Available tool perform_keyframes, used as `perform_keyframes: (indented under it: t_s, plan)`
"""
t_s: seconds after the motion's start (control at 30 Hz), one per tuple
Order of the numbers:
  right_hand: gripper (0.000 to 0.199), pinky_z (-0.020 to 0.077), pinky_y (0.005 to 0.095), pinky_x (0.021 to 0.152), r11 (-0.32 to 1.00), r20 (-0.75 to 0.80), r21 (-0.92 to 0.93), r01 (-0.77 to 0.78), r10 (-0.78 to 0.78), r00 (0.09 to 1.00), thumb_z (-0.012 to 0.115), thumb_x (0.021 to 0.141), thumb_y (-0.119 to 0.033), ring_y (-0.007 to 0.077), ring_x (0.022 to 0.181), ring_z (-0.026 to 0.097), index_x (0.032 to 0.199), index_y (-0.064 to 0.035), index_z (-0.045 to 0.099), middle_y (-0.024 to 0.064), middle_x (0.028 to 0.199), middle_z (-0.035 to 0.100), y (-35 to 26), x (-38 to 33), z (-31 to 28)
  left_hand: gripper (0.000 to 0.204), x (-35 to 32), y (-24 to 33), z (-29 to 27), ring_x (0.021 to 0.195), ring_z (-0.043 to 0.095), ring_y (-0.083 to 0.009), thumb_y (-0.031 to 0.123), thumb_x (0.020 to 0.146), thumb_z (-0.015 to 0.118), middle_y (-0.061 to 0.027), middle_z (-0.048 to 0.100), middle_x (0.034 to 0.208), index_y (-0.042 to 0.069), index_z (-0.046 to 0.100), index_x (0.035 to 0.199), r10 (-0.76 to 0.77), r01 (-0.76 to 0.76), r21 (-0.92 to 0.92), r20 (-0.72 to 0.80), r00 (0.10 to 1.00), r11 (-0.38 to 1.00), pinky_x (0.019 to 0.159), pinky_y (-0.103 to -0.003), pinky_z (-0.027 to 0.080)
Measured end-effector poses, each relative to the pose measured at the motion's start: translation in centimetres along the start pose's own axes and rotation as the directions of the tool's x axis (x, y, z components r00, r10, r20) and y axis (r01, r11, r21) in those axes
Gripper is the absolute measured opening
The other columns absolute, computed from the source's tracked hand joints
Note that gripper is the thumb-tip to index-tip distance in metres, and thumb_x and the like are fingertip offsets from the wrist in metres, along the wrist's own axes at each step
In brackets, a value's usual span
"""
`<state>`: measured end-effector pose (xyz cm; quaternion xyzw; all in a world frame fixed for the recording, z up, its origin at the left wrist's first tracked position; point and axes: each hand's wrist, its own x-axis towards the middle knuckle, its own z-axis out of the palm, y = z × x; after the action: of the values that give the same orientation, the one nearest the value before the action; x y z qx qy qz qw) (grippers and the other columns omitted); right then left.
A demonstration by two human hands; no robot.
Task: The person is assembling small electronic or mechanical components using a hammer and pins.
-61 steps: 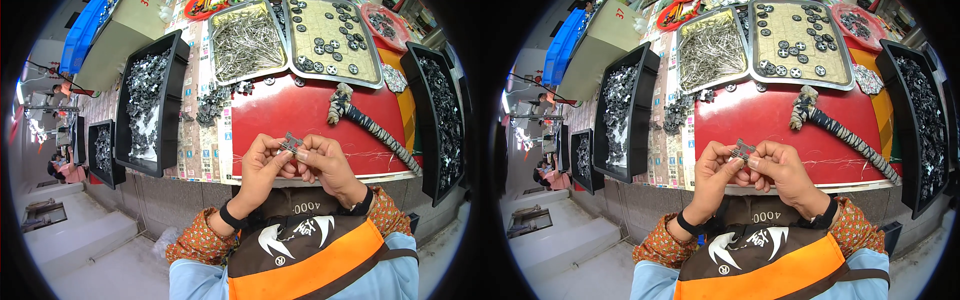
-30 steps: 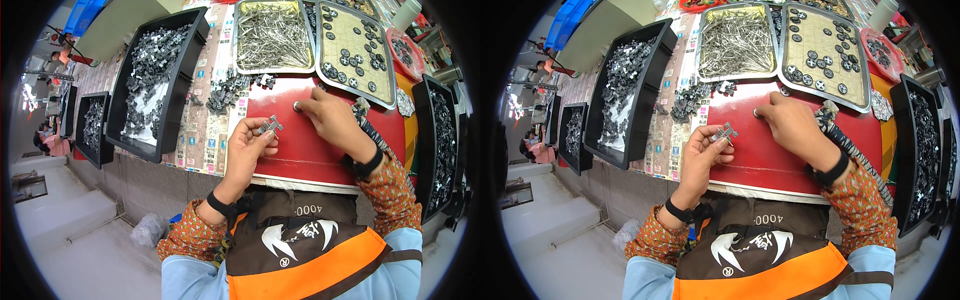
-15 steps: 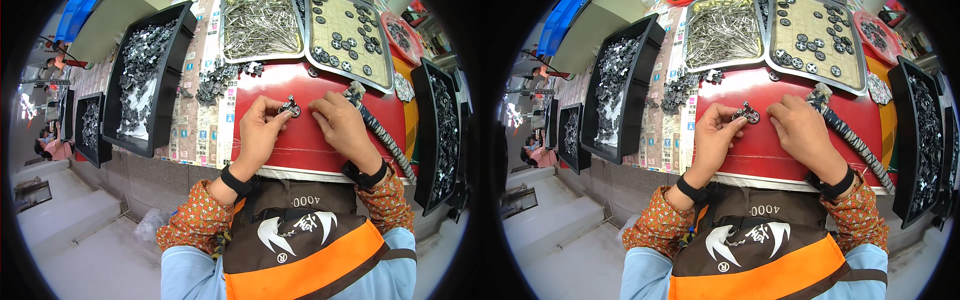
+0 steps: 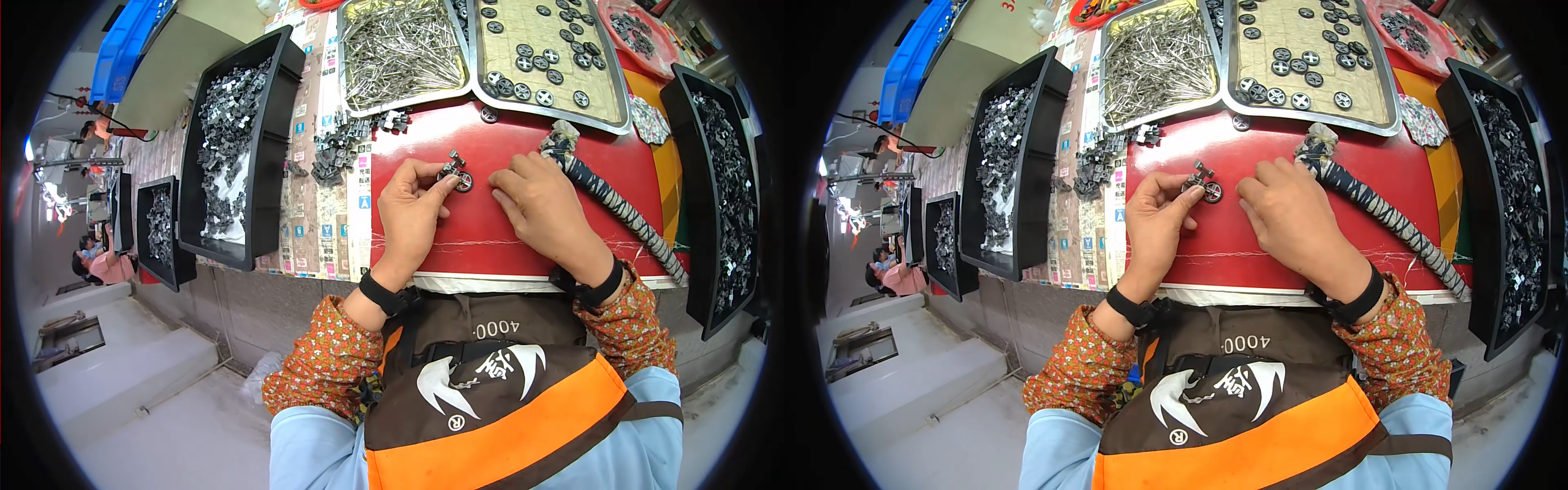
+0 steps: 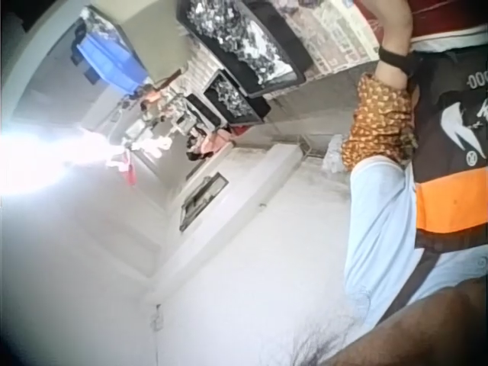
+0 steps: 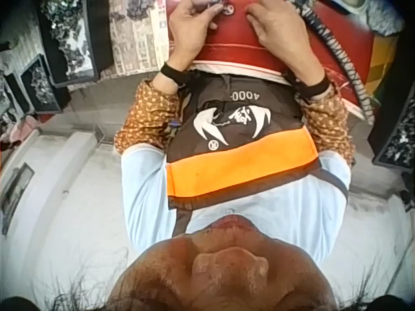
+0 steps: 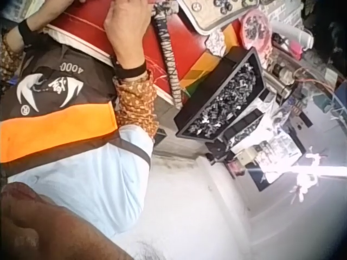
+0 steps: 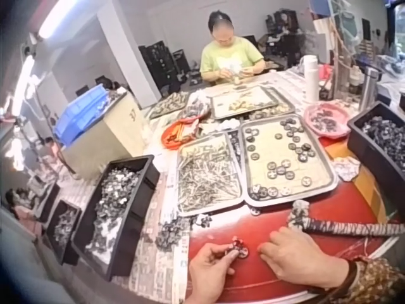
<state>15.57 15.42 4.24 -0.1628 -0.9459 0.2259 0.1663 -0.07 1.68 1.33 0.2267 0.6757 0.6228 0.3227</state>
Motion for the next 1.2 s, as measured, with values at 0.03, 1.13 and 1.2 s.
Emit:
perform_keyframes:
  t_s: [0.03, 1.13, 1.2]
  plan:
    - [0.009, 0.0453, 0.0430, 0.078, 1.000, 0.001, -0.005, 0.004, -0.004, 1.000, 0.070, 0.089, -0.008, 0.0317, 0.087, 0.057, 0.097, -0.0046, 0.070, 0.0109, 0.088, 0.059, 0.0, 0.0, 0.0, 0.009, 0.0, 0.0, 0.1, 0.074, 0.064, -0.0015, 0.003, 0.094, 0.074, -0.0027, 0.076, 0.093, 0.004, 0.068, 0.100, 0.001, -0.001, 0.002, 0.002, 1.000, 1.000, 0.053, -0.017, 0.049]
    - [0.014, 0.0542, 0.0430, 0.063, 0.835, 0.063, -0.511, 0.204, -0.200, 0.978, 0.062, 0.083, -0.004, 0.0319, 0.071, 0.069, 0.095, -0.0083, 0.067, 0.0106, 0.078, 0.066, 4.5, 8.9, 0.9, 0.013, -0.4, -0.9, 0.3, 0.074, 0.067, -0.0277, 0.012, 0.089, 0.075, -0.0058, 0.066, 0.089, 0.009, 0.065, 0.094, 0.432, -0.420, 0.521, 0.105, 0.896, 0.743, 0.060, -0.037, 0.051]
    - [0.023, 0.0536, 0.0427, 0.062, 0.807, 0.111, -0.544, 0.231, -0.204, 0.973, 0.062, 0.083, -0.004, 0.0317, 0.071, 0.068, 0.104, -0.0102, 0.070, 0.0105, 0.079, 0.065, 4.9, 8.9, 1.1, 0.014, -0.4, -0.7, 0.3, 0.073, 0.067, -0.0233, 0.007, 0.086, 0.078, -0.0074, 0.067, 0.087, 0.006, 0.067, 0.095, 0.431, -0.420, 0.534, 0.112, 0.895, 0.734, 0.063, -0.032, 0.051]
